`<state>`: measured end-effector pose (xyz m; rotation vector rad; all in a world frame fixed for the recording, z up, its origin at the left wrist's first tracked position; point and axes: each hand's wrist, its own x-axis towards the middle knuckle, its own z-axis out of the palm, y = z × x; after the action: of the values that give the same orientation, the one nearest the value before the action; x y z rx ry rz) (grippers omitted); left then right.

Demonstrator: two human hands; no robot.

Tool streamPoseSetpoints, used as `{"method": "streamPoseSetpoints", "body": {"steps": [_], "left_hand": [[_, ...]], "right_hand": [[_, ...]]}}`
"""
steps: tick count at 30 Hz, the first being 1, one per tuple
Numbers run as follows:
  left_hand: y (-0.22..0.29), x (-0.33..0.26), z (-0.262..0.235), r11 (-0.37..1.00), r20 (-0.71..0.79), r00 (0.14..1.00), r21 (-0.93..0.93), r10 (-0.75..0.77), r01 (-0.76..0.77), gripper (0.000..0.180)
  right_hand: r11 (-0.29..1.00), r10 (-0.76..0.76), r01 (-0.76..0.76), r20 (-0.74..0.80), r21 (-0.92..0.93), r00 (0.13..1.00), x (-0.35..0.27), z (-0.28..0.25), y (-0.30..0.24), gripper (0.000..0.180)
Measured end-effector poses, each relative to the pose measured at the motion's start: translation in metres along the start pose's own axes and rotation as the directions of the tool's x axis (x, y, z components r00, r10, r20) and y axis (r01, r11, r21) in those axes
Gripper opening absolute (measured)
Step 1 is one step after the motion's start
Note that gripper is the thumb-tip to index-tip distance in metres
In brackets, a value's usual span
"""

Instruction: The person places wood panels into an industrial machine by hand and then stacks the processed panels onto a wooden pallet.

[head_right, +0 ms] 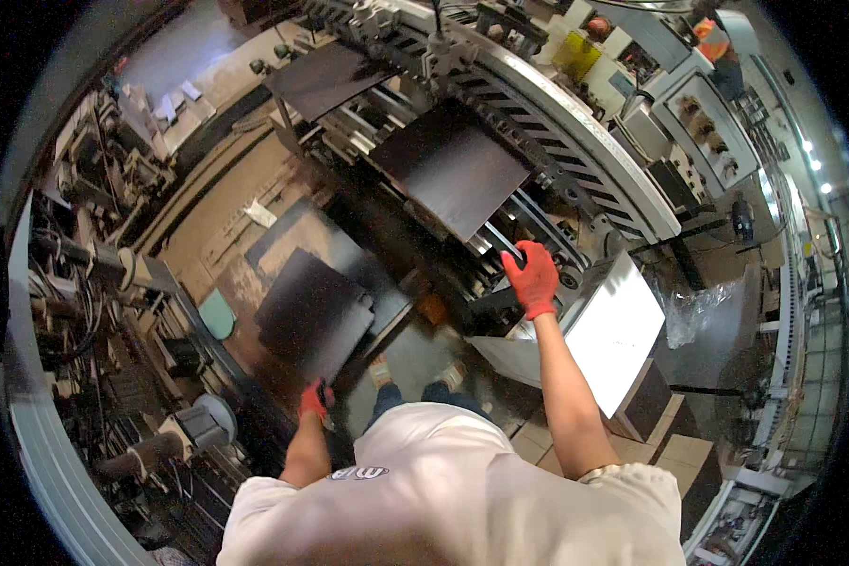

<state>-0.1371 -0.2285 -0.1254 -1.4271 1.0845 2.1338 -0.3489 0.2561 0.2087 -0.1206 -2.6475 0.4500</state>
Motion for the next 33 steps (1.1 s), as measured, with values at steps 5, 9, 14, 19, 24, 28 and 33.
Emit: {"method": "streamPoseSetpoints", "body": {"steps": [5, 9, 14, 19, 24, 28, 33], "left_hand": [[-0.042, -0.041, -0.039, 0.997, -0.081, 0.995, 0.051, 0.065, -0.061, 0.046], [-0.005, -0.046, -0.016, 0.985, -0.196, 0.971, 0.127, 0.137, -0.113, 0.06], [0.047, -0.037, -0.002, 0.606, -0.2, 0.59, 0.462, 0.782, -0.647, 0.053], [0.105, -0.083, 0.056, 0.464, -0.018, 0.594, 0.642, 0.805, -0.61, 0.044], [0.098, -0.151, 0.102, 0.764, 0.062, 0.767, 0.07, 0.638, -0.641, 0.028], [0.101, -0.242, 0.197, 0.513, 0.459, 0.551, 0.218, 0.697, -0.83, 0.037], [0.106, -0.211, 0.319, 0.516, 0.586, 0.525, 0.202, 0.617, -0.832, 0.062]], "right_hand": [[0.676, 0.454, -0.302, -0.057, 0.672, 0.889, 0.001, 0.041, -0.058, 0.02], [0.001, 0.622, -0.371, 0.29, 0.929, 0.727, 0.031, 0.111, -0.035, 0.025], [0.051, 0.677, -0.605, 0.418, 0.794, 0.606, 0.067, 0.112, -0.056, 0.034], [0.237, 0.207, -0.419, 0.376, 0.876, 0.903, 0.059, 0.054, -0.029, 0.031], [0.667, -0.151, -0.015, 0.155, 0.745, 0.976, -0.036, -0.068, -0.001, 0.059], [0.947, -0.181, 0.133, 0.143, 0.294, 0.973, -0.157, -0.129, 0.086, 0.054], [0.177, 0.515, -0.516, 0.368, 0.838, 0.774, -0.238, -0.179, 0.13, 0.034]]}}
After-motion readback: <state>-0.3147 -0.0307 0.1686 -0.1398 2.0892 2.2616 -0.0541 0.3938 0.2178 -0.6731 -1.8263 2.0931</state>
